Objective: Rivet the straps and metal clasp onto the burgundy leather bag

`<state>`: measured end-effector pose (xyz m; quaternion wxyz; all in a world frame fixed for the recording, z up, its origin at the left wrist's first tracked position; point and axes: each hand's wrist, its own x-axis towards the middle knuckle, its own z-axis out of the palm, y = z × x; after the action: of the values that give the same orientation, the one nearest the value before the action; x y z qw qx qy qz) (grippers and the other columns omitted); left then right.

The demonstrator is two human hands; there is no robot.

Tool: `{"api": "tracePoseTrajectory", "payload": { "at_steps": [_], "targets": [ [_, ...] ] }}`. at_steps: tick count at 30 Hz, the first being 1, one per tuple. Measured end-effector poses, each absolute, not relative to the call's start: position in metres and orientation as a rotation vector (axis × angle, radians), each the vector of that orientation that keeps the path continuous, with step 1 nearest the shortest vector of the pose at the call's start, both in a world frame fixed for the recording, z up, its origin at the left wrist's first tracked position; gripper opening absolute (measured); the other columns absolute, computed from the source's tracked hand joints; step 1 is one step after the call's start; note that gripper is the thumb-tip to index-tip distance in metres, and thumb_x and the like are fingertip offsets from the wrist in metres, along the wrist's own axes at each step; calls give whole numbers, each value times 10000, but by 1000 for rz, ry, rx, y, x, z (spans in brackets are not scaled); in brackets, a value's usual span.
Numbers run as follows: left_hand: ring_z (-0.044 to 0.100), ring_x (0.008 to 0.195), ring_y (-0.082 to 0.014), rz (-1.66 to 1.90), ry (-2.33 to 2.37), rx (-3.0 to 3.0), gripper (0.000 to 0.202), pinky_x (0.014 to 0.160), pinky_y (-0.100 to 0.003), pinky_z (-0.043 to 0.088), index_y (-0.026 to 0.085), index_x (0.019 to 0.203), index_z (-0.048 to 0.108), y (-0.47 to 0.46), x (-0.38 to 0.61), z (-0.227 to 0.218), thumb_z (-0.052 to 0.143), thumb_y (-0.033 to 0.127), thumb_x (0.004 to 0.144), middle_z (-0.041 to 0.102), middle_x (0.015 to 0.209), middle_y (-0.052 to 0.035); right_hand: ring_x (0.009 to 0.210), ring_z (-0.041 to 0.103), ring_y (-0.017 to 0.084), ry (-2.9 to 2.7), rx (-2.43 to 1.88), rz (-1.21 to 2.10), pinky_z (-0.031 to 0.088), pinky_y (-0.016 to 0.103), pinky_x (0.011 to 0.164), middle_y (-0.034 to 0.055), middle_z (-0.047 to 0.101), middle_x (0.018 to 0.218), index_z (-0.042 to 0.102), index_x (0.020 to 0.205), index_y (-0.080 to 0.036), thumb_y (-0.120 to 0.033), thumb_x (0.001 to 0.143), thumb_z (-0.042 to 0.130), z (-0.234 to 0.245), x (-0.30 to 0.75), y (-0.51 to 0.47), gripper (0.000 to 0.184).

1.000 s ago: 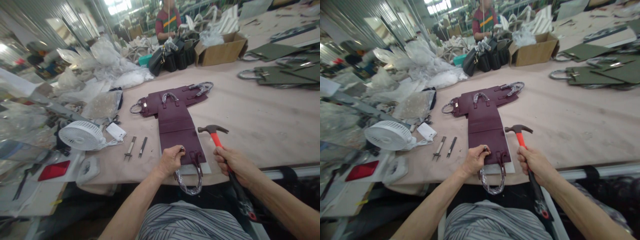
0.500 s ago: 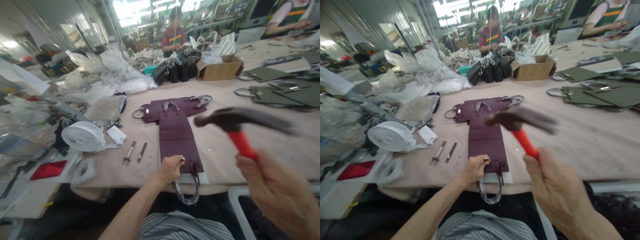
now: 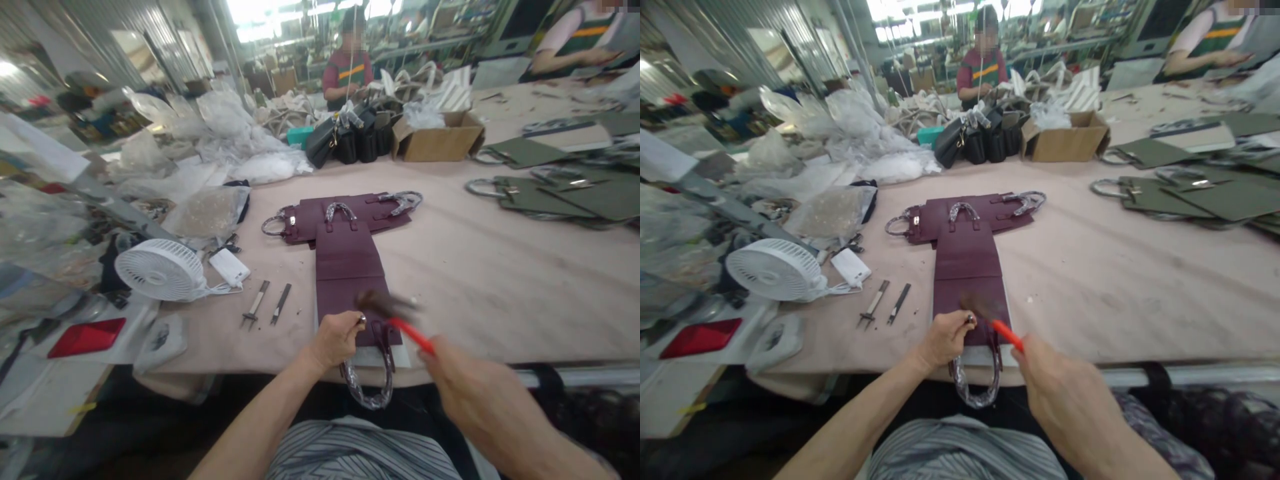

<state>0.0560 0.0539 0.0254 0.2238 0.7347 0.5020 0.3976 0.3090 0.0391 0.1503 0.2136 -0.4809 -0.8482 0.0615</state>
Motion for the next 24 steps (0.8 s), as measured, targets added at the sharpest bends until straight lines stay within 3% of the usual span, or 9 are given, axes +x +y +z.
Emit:
{"api": "tracePoseTrajectory", "payload": {
  "at_steps": [2, 5, 8, 10, 12, 14, 17, 21, 24],
  "targets": [
    [683, 716, -169, 1112, 1371, 2058, 154, 671, -252, 527, 188, 910, 649, 54, 56, 22, 499, 172, 940, 708, 789, -54, 343, 376, 130, -2402, -1267, 198, 204, 297, 378, -42, 435, 450, 523, 711, -250, -500, 1047, 289, 147, 304, 41, 480],
    [685, 740, -172, 1131, 1353, 2095, 157, 685, -254, 525, 171, 930, 640, 54, 56, 22, 485, 175, 956, 707, 815, -59, 396, 439, 128, -2326, -1403, 437, 279, 277, 440, -33, 478, 492, 458, 722, -240, -531, 1023, 324, 137, 311, 62, 439],
    [686, 768, -168, 1098, 1357, 2081, 150, 715, -252, 525, 170, 946, 642, 55, 56, 28, 494, 184, 967, 713, 852, -54, 478, 496, 150, -2244, -1689, 779, 361, 272, 484, 13, 521, 548, 450, 703, -233, -521, 978, 267, 111, 328, 95, 438],
    [682, 768, -164, 1077, 1367, 2060, 129, 724, -249, 522, 175, 937, 646, 54, 56, 33, 521, 197, 965, 711, 852, -45, 499, 528, 178, -2236, -1892, 821, 418, 299, 512, 52, 553, 578, 497, 727, -218, -471, 963, 198, 89, 336, 114, 457],
    [684, 774, -164, 1062, 1382, 2046, 113, 729, -248, 520, 175, 949, 652, 52, 57, 35, 545, 211, 963, 713, 860, -43, 614, 601, 244, -2219, -1993, 714, 488, 379, 609, 132, 633, 724, 585, 848, -168, -450, 949, 201, 70, 336, 125, 487],
    [691, 797, -170, 1056, 1396, 2038, 118, 739, -250, 520, 171, 967, 657, 49, 58, 36, 551, 222, 968, 719, 879, -50, 910, 645, 331, -2213, -1952, 523, 514, 483, 810, 225, 658, 1056, 619, 1091, -102, -462, 946, 253, 59, 326, 123, 533],
    [698, 829, -177, 1057, 1442, 1996, 140, 756, -255, 519, 166, 977, 665, 46, 60, 36, 537, 222, 973, 729, 904, -63, 1274, 500, 362, -2226, -1697, 291, 427, 512, 1073, 235, 524, 1381, 519, 1363, -63, -502, 965, 372, 49, 295, 105, 611],
    [685, 776, -158, 1071, 1535, 1763, 163, 739, -244, 522, 176, 875, 676, 54, 60, 37, 534, 200, 950, 725, 822, -37, 1333, 457, 389, -2289, -1690, 406, 452, 514, 1077, 267, 422, 1490, 428, 1477, -32, -435, 904, 605, 32, 247, 77, 723],
    [699, 739, -149, 1123, 1584, 1552, 231, 700, -228, 553, 181, 781, 668, 55, 58, 40, 525, 219, 959, 738, 786, -31, 1370, 424, 402, -2223, -1869, 457, 449, 538, 1081, 265, 356, 1548, 344, 1543, -49, -383, 893, 654, 35, 231, 63, 793]
  ]
}}
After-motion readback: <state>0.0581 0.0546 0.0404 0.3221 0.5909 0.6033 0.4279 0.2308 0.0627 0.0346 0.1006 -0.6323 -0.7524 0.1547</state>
